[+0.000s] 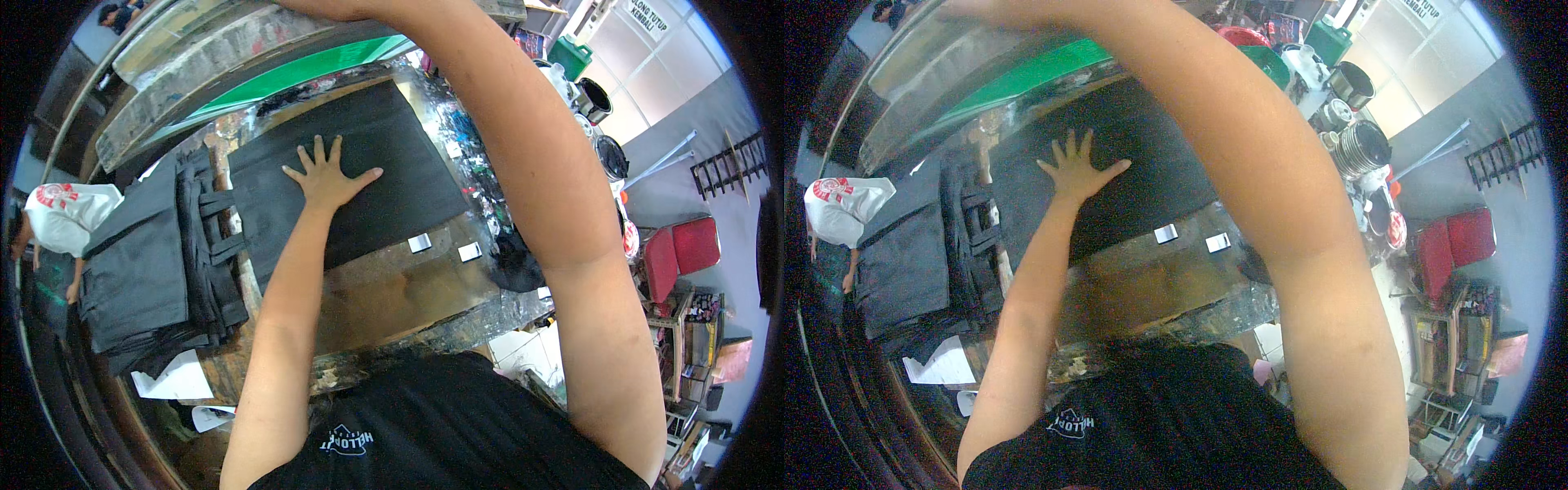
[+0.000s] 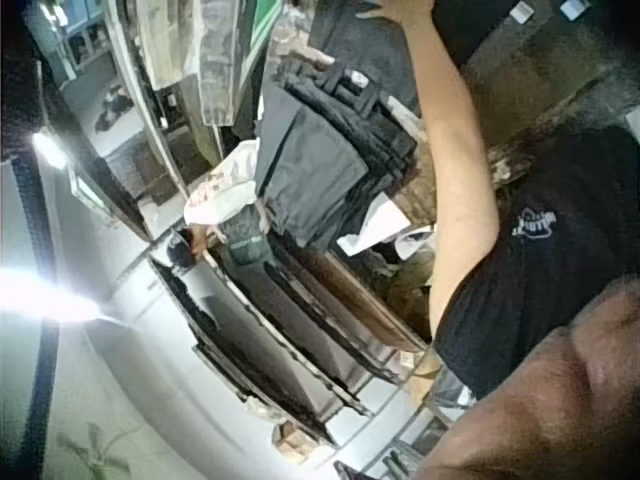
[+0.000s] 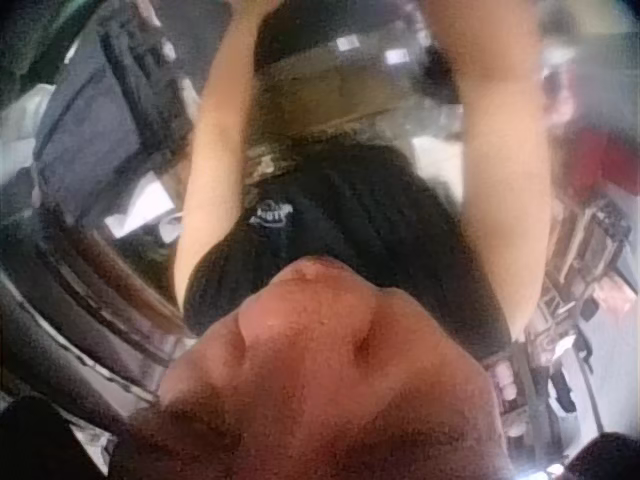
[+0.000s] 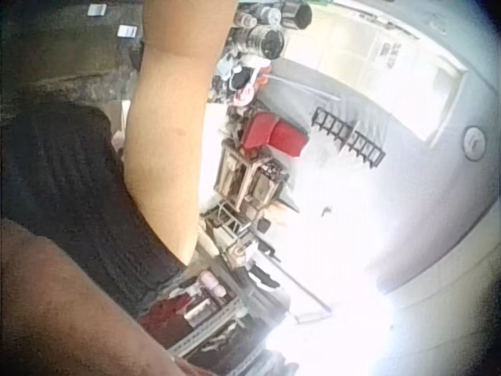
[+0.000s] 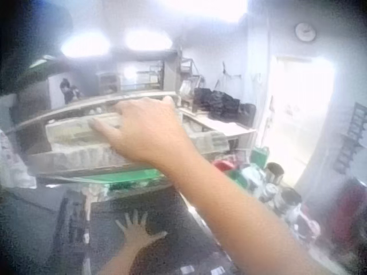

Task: The person performs screen printing on black tote bags by placing a bag on the printing board, lowering the screen, applying green ink across the screen using a squeegee, and then lifting the screen while another person takes the printed bag.

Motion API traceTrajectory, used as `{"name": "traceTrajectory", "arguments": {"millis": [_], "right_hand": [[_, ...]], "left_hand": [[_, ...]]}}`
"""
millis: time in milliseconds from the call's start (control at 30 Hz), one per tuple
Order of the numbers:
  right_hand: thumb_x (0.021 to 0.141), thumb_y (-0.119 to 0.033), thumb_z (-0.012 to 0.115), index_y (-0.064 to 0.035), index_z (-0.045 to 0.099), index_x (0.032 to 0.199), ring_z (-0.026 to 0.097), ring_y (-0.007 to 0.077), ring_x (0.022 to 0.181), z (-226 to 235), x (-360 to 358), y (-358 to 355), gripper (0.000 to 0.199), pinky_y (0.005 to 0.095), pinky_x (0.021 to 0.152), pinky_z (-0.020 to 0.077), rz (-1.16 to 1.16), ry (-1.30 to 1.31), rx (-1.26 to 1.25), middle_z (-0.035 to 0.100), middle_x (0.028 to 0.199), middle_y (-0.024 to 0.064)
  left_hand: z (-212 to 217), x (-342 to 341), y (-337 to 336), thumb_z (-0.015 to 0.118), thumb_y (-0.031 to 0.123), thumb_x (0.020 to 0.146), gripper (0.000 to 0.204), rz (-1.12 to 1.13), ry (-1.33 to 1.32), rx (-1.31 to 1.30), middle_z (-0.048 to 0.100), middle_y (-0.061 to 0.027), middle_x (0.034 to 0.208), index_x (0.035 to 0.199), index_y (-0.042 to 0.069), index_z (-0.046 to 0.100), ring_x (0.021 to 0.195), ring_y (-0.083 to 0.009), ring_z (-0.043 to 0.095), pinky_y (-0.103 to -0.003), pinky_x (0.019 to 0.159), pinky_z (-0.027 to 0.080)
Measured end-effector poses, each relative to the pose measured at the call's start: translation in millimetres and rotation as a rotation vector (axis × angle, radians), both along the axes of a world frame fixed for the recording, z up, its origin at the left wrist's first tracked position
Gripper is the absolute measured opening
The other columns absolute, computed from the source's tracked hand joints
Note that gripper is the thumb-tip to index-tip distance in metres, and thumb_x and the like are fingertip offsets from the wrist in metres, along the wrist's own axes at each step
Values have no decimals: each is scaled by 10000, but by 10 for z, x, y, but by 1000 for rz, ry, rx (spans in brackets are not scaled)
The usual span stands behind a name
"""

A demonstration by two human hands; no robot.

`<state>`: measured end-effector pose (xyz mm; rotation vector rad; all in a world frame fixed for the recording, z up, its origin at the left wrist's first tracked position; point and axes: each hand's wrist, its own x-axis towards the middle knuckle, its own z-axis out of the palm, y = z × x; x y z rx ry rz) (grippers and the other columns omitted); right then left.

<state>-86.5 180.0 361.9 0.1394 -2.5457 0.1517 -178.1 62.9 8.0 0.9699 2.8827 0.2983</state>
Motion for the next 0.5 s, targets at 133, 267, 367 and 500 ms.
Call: {"name": "traceTrajectory", "arguments": {"millis": [133, 267, 367, 500], "right_hand": [[1044, -678, 360, -59, 641, 1353, 668, 138, 898, 110, 86, -46, 746, 262, 645, 534, -10, -155, -25, 744, 1067, 96], [1036, -697, 354, -66, 645, 1349, 645, 124, 824, 213, 97, -221, 761, 258, 585, 500, -172, -244, -22, 740, 1040, 73], [1026, -722, 342, -75, 639, 1359, 630, 119, 776, 50, 40, -24, 786, 254, 546, 472, -35, -102, 6, 741, 1047, 64], [1016, -746, 329, -78, 636, 1366, 627, 117, 765, 163, 27, -86, 815, 242, 553, 474, -94, -199, -17, 742, 1039, 57]], "left_hand": [[33, -52, -13, 560, 963, 683, 1267, -7, 21, -45, 189, -158, 1715, 1620, 140, 341, 1570, -484, 67, -792, 1155, 6], [-13, -343, -30, 458, 907, 822, 1106, 152, -46, 156, 164, -274, 1686, 1581, 104, 410, 1552, -538, 38, -782, 1151, -16], [-20, -501, 33, 403, 871, 884, 1068, 568, 19, 229, 139, -378, 1646, 1544, 32, 438, 1530, -589, 15, -768, 1152, -35], [-102, -700, 300, 497, 854, 857, 1132, 784, -4, 243, 110, -446, 1613, 1493, -80, 419, 1506, -632, 16, -733, 1175, -36]]}}
